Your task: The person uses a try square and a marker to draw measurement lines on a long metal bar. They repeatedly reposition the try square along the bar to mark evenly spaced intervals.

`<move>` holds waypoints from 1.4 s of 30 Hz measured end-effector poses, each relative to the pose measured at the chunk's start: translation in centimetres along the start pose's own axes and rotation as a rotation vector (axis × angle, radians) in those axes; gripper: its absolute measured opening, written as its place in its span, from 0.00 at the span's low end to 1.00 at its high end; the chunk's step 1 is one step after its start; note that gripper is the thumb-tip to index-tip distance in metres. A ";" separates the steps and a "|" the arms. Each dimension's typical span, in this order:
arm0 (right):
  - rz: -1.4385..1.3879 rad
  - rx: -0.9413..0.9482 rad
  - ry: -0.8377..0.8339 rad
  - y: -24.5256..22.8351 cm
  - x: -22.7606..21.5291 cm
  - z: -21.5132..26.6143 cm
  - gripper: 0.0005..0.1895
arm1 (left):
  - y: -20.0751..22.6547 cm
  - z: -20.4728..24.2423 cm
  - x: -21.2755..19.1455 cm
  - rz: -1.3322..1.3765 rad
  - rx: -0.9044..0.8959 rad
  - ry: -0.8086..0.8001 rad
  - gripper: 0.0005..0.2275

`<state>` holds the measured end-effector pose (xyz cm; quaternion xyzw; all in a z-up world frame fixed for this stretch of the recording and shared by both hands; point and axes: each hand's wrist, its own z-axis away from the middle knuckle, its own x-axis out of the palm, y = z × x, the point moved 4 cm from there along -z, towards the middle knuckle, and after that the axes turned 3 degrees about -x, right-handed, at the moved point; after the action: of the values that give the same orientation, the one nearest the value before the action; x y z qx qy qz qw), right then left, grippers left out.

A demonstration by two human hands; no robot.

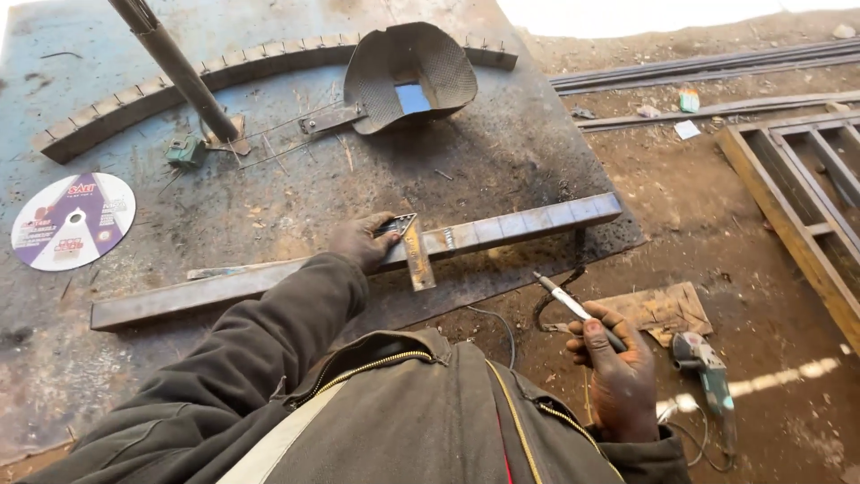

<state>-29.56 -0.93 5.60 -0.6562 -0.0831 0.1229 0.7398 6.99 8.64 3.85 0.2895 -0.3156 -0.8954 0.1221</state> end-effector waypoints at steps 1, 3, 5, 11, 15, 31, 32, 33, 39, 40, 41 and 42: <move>0.008 0.002 0.011 -0.2 0.9 1.0 0.16 | -0.7 -1.1 0.1 -0.001 0.002 -0.013 0.22; 0.058 0.049 0.037 -0.5 2.4 2.9 0.18 | -1.6 -3.1 0.4 -0.118 0.149 0.024 0.23; 0.073 0.060 0.069 -0.5 3.2 4.5 0.19 | -2.1 -3.6 0.4 -0.147 0.136 -0.010 0.24; 0.122 0.109 0.123 -1.0 4.0 6.7 0.20 | -2.5 -4.4 0.5 -0.221 0.137 -0.009 0.25; 0.129 0.112 0.123 -0.4 4.1 6.0 0.22 | -2.8 -4.5 0.4 -0.139 0.148 0.005 0.24; 0.241 0.190 -0.151 -0.4 3.9 0.1 0.20 | -3.5 -5.4 1.3 -0.061 0.070 0.030 0.23; 0.201 0.176 -0.182 0.2 3.9 -0.1 0.20 | -4.0 -6.0 1.3 -0.102 0.120 0.082 0.23; 0.159 0.151 -0.206 0.6 4.1 -0.6 0.20 | -3.9 -6.8 1.1 -0.142 0.181 0.135 0.22; 0.157 0.157 -0.309 1.5 3.7 -1.5 0.20 | -3.0 -4.9 1.2 -0.200 0.073 0.060 0.24; 0.156 0.165 -0.312 1.9 3.8 -1.4 0.20 | -3.7 -5.5 1.3 -0.202 0.065 0.059 0.24; 0.127 0.131 -0.301 2.0 3.9 -1.6 0.20 | -3.8 -6.2 1.4 -0.235 0.109 0.081 0.24; 0.098 0.097 -0.291 2.1 4.1 -1.7 0.19 | -3.9 -7.0 1.4 -0.268 0.154 0.103 0.23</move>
<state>-25.33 -1.17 3.14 -0.5985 -0.1512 0.2564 0.7438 9.86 7.63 -3.72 0.3828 -0.3351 -0.8609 -0.0051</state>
